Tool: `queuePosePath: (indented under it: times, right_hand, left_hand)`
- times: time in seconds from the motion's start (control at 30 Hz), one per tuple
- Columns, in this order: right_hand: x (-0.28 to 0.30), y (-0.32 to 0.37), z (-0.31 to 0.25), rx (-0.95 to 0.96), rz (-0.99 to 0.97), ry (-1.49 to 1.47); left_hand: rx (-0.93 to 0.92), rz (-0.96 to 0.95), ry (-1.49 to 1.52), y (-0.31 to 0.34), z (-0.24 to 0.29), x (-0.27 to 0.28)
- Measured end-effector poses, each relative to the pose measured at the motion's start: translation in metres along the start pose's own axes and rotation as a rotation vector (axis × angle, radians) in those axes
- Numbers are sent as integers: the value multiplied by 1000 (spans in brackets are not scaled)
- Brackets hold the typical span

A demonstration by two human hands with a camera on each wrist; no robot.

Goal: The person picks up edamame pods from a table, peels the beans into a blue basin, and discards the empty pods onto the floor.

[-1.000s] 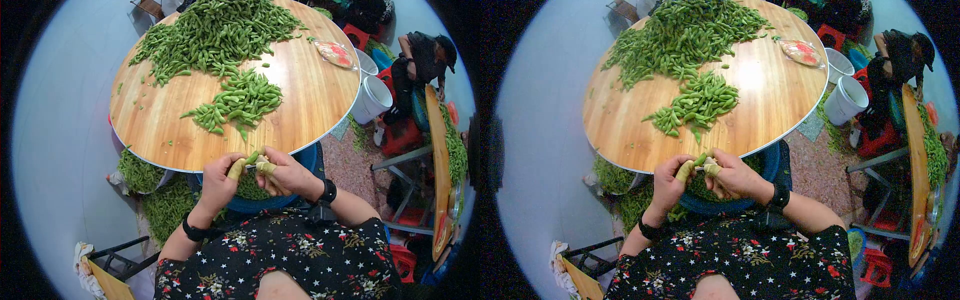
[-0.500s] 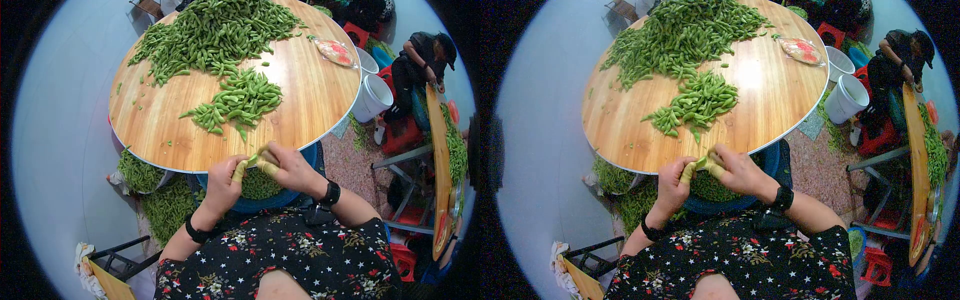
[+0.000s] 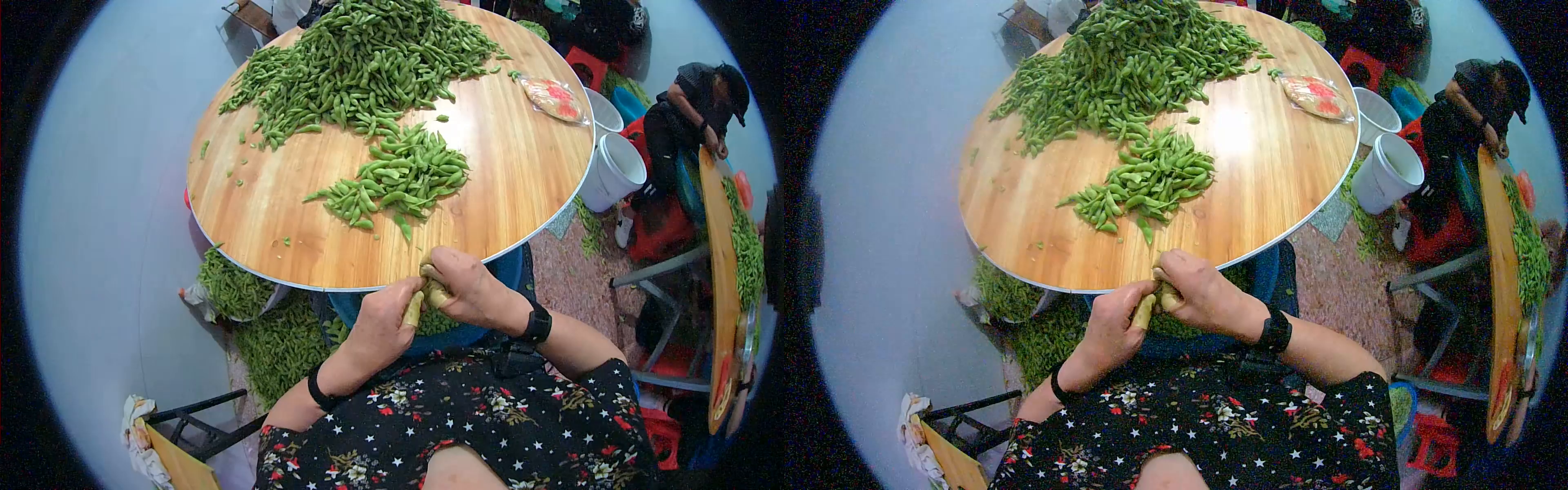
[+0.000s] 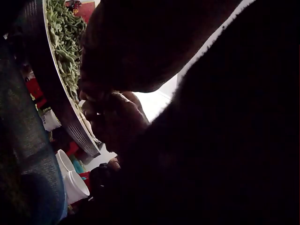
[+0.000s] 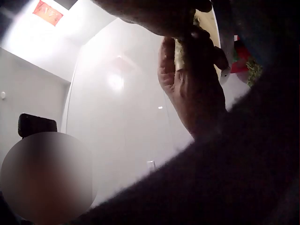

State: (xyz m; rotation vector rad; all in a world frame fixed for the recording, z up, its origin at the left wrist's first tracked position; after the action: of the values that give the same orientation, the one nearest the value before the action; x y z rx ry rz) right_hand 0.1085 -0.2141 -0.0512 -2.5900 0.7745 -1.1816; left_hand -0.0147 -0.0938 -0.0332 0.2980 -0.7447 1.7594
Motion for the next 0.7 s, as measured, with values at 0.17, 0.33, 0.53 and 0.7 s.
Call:
queuePosePath:
  times: [0.17, 0.33, 0.53, 0.7]
  right_hand:
    - [2, 0, 3, -71, -171, -157]
    - [13, 12, 8, 63, -311, -42]
    - [18, 6, -3, -46, -422, -1]
    - [10, 8, 1, -86, -338, -117]
  left_hand:
    - [40, -104, 46, 11, 0, 13]
    - [242, -339, -503, 24, 6, 81]
    - [-123, -127, -550, -80, -36, 71]
    - [-287, -156, -484, -140, -76, 50]
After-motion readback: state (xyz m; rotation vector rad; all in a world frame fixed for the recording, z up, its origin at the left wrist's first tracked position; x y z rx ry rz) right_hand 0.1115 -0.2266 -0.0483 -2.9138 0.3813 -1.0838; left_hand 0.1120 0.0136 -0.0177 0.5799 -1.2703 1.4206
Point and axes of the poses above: each hand's wrist, its own y-axis away from the middle knuckle, its own x-axis out of the back of the hand, z = x × y, the point moved 1 cm from there along -y, towards the middle knuckle, and after that the axes turned 6 degrees about y, right-handed, at the moved point
